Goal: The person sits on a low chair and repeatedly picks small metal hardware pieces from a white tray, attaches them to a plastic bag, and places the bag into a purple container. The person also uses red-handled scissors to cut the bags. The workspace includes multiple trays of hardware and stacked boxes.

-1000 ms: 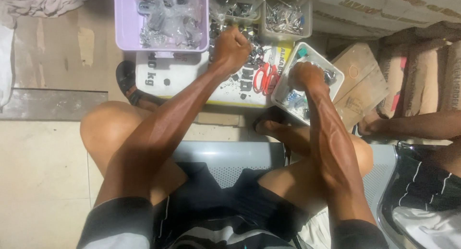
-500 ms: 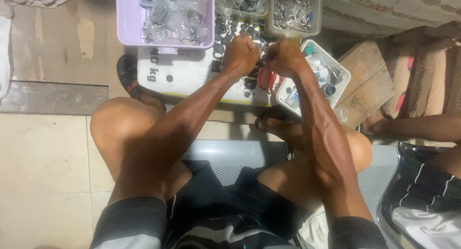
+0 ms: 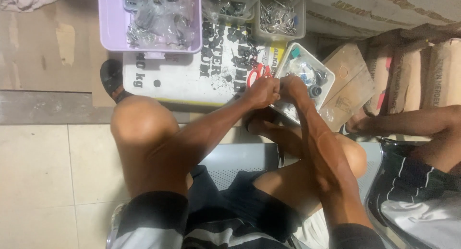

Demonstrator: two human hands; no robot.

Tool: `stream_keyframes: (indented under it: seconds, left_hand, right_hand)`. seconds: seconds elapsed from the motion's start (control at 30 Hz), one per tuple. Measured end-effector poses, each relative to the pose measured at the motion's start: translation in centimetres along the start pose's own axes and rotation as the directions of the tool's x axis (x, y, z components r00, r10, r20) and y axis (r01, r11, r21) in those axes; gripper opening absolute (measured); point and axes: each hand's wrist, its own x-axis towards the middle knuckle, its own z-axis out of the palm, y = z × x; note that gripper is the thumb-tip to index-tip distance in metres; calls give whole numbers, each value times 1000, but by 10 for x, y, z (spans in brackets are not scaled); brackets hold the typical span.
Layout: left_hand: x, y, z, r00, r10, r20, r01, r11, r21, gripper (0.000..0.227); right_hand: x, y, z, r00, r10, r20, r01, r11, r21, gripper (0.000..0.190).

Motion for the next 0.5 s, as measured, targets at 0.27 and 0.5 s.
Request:
stream_keyframes:
  seconds: [0.27, 0.5]
  left_hand:
    - [-16, 22, 4, 999, -13, 36, 9, 993, 119, 18]
    - [-27, 92, -123, 944, -306, -119, 328, 870, 368, 15]
  right_hand:
    - [9, 4, -52, 981, -17, -195, 42, 992, 121, 23]
    - [-5, -90, -66, 847, -320, -424, 470, 825, 315, 10]
